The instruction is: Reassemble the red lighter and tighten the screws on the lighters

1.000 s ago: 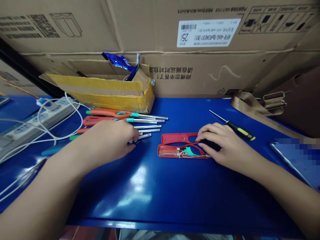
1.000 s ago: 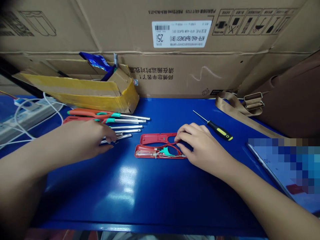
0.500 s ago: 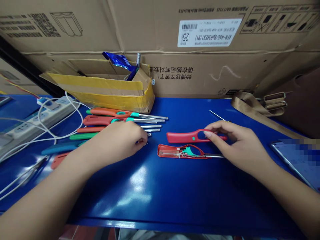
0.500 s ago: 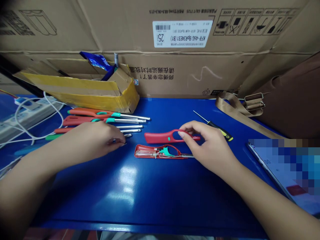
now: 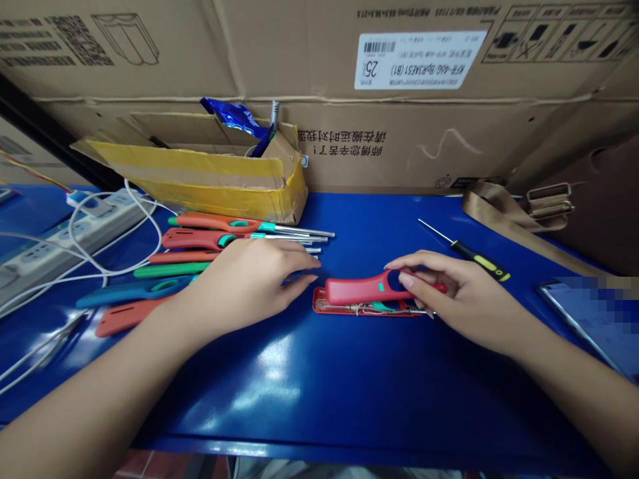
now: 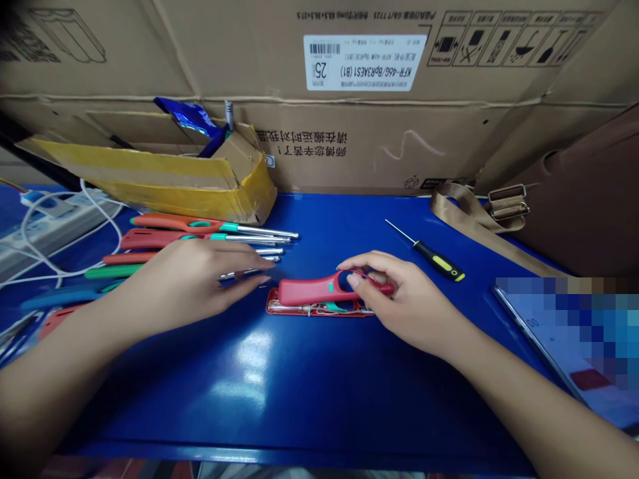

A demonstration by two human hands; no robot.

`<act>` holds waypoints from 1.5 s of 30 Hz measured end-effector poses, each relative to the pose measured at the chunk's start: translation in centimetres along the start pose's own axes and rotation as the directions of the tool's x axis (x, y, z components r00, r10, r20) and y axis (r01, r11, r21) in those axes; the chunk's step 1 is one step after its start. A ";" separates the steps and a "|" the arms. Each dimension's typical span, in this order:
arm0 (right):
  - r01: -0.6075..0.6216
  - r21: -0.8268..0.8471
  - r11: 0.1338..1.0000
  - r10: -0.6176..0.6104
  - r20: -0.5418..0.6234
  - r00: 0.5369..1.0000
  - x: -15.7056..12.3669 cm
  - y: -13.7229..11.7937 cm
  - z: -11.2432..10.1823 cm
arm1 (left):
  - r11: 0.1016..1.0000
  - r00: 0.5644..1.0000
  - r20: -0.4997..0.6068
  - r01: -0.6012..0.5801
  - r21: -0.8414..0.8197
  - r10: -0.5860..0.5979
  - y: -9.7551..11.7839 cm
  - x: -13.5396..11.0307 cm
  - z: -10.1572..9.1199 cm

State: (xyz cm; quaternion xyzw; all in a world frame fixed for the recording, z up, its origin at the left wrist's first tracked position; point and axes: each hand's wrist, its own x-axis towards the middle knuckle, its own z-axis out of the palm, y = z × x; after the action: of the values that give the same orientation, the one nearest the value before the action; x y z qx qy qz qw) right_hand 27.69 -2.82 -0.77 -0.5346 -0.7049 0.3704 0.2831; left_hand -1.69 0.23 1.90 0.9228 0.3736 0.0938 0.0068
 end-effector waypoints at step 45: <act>0.330 -0.328 0.885 -0.241 0.284 0.928 -0.2 0.6 0.5 | 0.980 0.975 0.175 -0.108 -0.168 0.137 1.2 0.0 0.7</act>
State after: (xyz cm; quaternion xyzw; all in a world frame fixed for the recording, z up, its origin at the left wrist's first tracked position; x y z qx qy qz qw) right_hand 27.68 -3.08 -1.60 -0.4203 -0.8616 0.2457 0.1435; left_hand -0.72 -0.57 1.32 0.9455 0.3049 0.0367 0.1085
